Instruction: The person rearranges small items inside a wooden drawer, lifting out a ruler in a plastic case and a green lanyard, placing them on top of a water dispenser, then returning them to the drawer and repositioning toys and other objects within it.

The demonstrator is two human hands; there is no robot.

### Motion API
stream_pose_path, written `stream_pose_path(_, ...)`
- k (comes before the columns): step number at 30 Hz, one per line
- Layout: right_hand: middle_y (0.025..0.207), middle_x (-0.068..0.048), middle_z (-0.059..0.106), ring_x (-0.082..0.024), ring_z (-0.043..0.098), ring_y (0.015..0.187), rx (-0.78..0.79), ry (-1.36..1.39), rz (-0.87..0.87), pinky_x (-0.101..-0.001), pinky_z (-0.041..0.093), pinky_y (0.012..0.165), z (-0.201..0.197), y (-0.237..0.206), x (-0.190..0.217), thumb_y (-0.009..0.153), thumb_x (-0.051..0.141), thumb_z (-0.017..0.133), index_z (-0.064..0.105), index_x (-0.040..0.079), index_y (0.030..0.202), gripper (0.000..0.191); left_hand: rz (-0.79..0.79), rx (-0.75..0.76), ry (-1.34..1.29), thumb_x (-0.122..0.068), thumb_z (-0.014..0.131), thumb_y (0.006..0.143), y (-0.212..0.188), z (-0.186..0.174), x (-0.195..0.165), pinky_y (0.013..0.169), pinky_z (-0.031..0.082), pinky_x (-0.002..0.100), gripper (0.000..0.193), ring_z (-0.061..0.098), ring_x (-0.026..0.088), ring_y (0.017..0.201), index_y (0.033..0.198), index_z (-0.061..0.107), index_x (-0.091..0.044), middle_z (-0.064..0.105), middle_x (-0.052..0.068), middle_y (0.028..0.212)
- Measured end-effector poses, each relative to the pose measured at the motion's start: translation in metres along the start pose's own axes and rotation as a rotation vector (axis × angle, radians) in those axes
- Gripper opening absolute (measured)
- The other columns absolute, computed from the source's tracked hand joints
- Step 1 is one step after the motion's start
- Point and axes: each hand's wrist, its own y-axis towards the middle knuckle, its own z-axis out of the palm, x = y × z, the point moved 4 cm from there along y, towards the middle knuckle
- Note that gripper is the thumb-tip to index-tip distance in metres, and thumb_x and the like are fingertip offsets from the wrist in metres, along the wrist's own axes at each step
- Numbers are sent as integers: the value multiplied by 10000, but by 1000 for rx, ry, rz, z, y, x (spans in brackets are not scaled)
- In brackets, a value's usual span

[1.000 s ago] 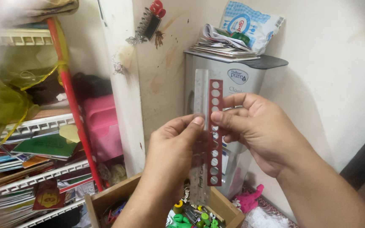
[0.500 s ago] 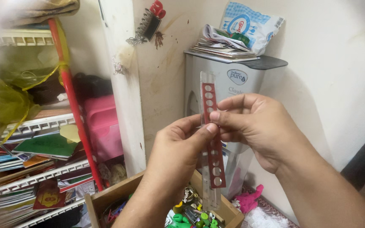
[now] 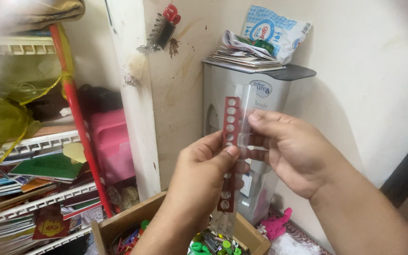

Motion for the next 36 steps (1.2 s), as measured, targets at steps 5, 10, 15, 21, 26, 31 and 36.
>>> stream_pose_path(5, 1017, -98, 724, -233, 676, 959, 50, 170, 29, -426, 535, 869, -5, 2, 10, 1020, 272, 420, 656, 37, 1122, 348, -44, 0, 42, -92, 580, 945, -1, 6, 3, 595, 532, 256, 349, 643, 97, 695, 1276, 689, -63, 719, 25, 871)
stream_pose_path(10, 1039, -185, 734, -325, 610, 932, 217, 106, 43, -490, 471, 891, -1, -4, -3, 1129, 334, 416, 714, -54, 1168, 491, 23, 7, 65, -83, 586, 954, 7, 4, -2, 575, 541, 253, 356, 645, 99, 682, 1285, 701, -17, 724, 34, 865)
stream_pose_path(15, 1033, -109, 731, -254, 665, 1002, -27, 238, 36, -482, 485, 956, -10, 6, 13, 1065, 360, 365, 661, 8, 1107, 462, -80, -25, 134, -83, 596, 933, 8, -2, 3, 567, 530, 254, 382, 664, 109, 681, 1308, 659, -51, 744, 47, 874)
stream_pose_path(21, 1053, -152, 737, -288, 652, 1000, -6, 170, 106, -489, 488, 921, 3, 1, -6, 1036, 393, 338, 674, 2, 1137, 526, -57, -31, 149, -80, 598, 934, 7, -7, 8, 559, 516, 250, 394, 640, 93, 671, 1315, 683, -22, 739, 51, 872)
stream_pose_path(26, 1114, -151, 708, -285, 626, 1067, 38, 224, 83, -468, 489, 949, -3, 10, -9, 1064, 403, 348, 659, -10, 1161, 526, -50, -17, 143, -72, 588, 934, 11, -10, 10, 555, 516, 240, 446, 628, 81, 661, 1375, 652, -52, 735, 48, 874)
stream_pose_path(31, 1106, -61, 655, -196, 603, 1067, 14, 310, -119, -434, 479, 956, -10, 22, 14, 1081, 423, 339, 630, 11, 1263, 536, -115, -18, 110, -63, 603, 937, 10, -12, 17, 528, 491, 245, 531, 625, 103, 644, 1467, 564, -78, 706, 71, 864)
stream_pose_path(36, 1058, -49, 660, -176, 620, 970, -137, 181, -86, -402, 508, 868, -10, 22, 6, 985, 379, 533, 556, 117, 1244, 370, -60, -49, 124, -48, 613, 899, 11, -16, 15, 520, 505, 245, 621, 634, 105, 629, 1505, 483, -82, 747, 74, 860)
